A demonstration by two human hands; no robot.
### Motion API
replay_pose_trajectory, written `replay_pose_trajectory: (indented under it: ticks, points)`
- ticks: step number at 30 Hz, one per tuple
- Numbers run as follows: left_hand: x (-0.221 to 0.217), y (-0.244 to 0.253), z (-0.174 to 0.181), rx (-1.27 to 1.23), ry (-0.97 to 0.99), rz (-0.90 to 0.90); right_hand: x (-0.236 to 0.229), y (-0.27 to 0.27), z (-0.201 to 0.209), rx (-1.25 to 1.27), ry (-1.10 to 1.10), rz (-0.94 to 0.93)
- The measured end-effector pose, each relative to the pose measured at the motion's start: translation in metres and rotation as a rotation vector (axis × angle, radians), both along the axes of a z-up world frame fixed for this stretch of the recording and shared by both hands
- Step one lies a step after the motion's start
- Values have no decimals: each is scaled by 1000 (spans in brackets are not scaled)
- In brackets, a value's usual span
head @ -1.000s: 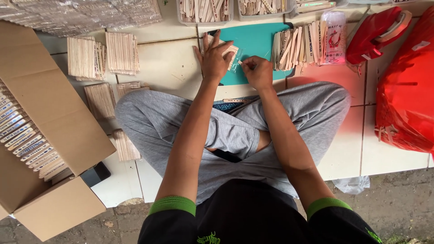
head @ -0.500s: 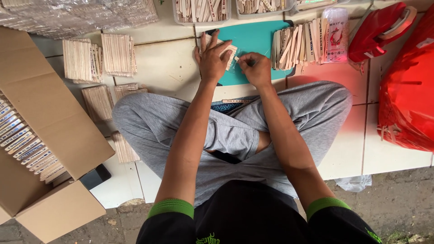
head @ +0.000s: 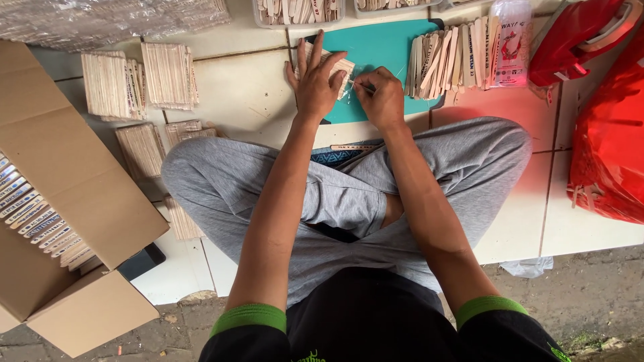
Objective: The person sits on the floor and packs small wooden sticks into clear plastic bags. They arrange the sticks into neat stacks, place them into bags, and seal them. The person then places the sealed bags into a cardboard box. A cat walks by briefly.
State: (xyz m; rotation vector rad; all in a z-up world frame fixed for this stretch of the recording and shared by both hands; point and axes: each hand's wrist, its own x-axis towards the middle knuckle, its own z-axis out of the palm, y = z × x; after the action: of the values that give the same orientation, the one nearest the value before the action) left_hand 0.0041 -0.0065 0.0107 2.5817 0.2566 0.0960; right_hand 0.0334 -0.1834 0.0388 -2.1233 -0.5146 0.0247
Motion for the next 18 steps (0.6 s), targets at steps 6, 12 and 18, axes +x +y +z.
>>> replay_pose_trajectory:
  ticks: [6,12,18]
  points:
    - [0,2,-5,14,34,-18,-2,2,-2,-48,-29,-4]
    - [2,6,2,-36,102,-51,-5,4,-1,-67,-32,-5]
    - [3,5,7,-70,115,-36,-7,5,1,-83,-55,11]
